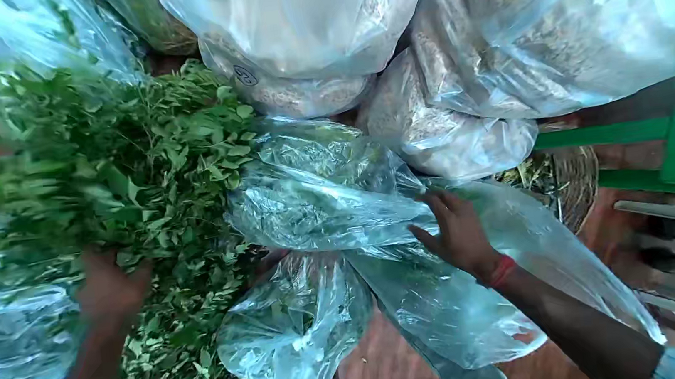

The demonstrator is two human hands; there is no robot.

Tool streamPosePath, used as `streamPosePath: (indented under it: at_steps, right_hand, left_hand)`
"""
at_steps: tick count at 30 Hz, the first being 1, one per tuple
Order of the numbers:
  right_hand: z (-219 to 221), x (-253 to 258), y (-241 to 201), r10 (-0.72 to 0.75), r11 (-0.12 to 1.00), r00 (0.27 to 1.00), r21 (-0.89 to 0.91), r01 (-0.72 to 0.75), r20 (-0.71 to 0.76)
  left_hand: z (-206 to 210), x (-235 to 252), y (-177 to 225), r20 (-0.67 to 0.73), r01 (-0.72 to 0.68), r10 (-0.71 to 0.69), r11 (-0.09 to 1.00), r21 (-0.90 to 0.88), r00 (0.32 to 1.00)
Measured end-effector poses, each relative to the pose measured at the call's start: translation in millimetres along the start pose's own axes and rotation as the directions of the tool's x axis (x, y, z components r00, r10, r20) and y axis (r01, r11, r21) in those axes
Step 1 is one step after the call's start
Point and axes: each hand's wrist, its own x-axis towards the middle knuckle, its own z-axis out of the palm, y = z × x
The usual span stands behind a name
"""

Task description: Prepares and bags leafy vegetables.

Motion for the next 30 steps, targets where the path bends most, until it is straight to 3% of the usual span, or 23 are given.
streamPosePath:
  at_steps: [2,5,7,10,13,17,22,25,27,30]
  right_hand:
    - [7,34,-33,0.05,0.994,0.998,0.098,-0.046,-0.045]
    - [54,80,-60,0.201,0.914,0.952,0.305,-0.267,0.232]
    - [78,84,-89,0.173,0.795,0.893,0.476,-0.375,0.415]
    - [63,50,-149,0.016,0.772,0.911,0.574,-0.273,0.413]
    - [51,25,-163,-0.134,0.786,0.946,0.613,-0.08,0.295]
    - [0,22,-97,-0.154,0.855,0.982,0.512,0.079,0.106]
    - [-77,23,-16,-0.152,0.948,0.988,0.283,0.145,0.004]
    - [-87,17,-8,-0.073,0.978,0.997,0.196,0.072,-0.005]
    - [-79,13,-15,-0.133,0.986,0.99,0.098,0.138,-0.051]
    - [-55,14,-35,-0.213,0.976,0.977,-0.043,0.213,0.005]
  left_hand:
    - [-5,5,-9,0.03,0.054,-0.052,0.998,-0.042,0.998]
    - [1,4,-11,0.108,0.061,-0.051,0.994,-0.092,0.993]
    - [6,-1,-7,0.14,0.017,-0.009,0.998,-0.06,0.99]
    - [32,-12,10,0.126,-0.058,0.064,0.997,-0.048,0.99]
    - [74,-18,18,0.022,-0.012,0.009,0.99,0.139,1.0]
    - [111,-9,14,-0.09,0.056,-0.026,0.939,0.34,0.996]
    - [83,11,-40,-0.189,0.014,0.056,0.935,0.354,0.98]
    - [52,17,-70,-0.238,0.088,-0.006,0.938,0.335,0.971]
    - [30,17,-81,-0.267,0.149,-0.065,0.94,0.308,0.961]
    - [-6,11,-101,-0.294,0.211,-0.133,0.944,0.253,0.946]
